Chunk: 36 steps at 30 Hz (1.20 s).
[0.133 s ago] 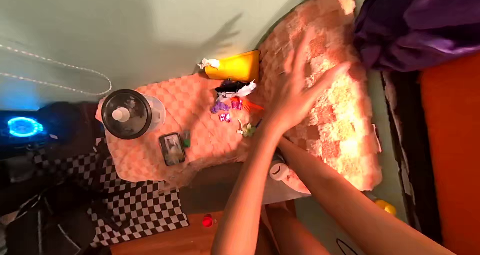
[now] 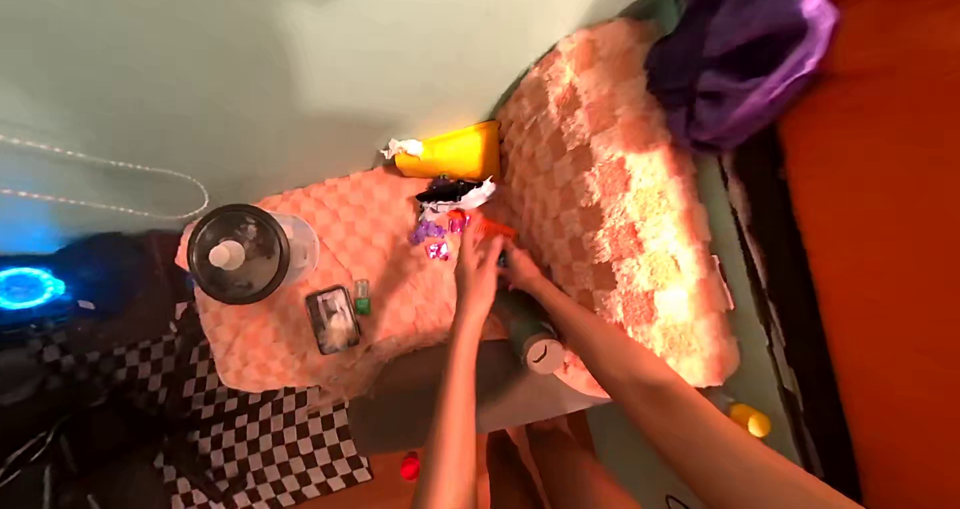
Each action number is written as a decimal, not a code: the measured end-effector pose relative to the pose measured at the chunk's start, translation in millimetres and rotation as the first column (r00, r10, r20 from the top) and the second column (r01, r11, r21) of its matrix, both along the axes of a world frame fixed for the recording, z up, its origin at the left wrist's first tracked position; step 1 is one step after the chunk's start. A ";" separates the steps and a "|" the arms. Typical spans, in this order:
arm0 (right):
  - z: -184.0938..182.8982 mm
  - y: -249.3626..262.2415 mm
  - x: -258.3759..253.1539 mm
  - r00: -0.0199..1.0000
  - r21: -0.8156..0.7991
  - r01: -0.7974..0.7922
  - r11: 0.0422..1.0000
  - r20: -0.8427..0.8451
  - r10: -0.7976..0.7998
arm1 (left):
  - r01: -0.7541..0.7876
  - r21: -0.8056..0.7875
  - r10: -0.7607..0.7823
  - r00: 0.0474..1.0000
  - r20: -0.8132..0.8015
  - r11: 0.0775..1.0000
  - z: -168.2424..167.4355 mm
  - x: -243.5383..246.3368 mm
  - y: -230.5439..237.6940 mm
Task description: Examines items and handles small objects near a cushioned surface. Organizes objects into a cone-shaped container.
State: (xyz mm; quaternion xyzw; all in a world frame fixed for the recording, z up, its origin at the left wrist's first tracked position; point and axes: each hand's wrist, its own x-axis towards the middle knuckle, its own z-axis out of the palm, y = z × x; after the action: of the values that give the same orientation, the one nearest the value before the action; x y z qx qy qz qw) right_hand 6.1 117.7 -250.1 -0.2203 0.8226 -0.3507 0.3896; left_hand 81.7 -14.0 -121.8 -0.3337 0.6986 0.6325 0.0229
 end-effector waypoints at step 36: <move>239.9 123.2 -55.4 0.486 0.359 0.558 0.748 -0.872 0.055 | -0.723 0.487 0.533 0.690 0.489 0.490 -66.2 262.2 15.5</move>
State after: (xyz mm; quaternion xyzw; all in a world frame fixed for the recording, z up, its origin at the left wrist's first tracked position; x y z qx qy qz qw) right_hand -49.3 240.9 -10.2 -0.0924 0.9930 0.0257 -0.0692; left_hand 343.9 1.5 -188.0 -0.6209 0.2506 0.7428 -0.0021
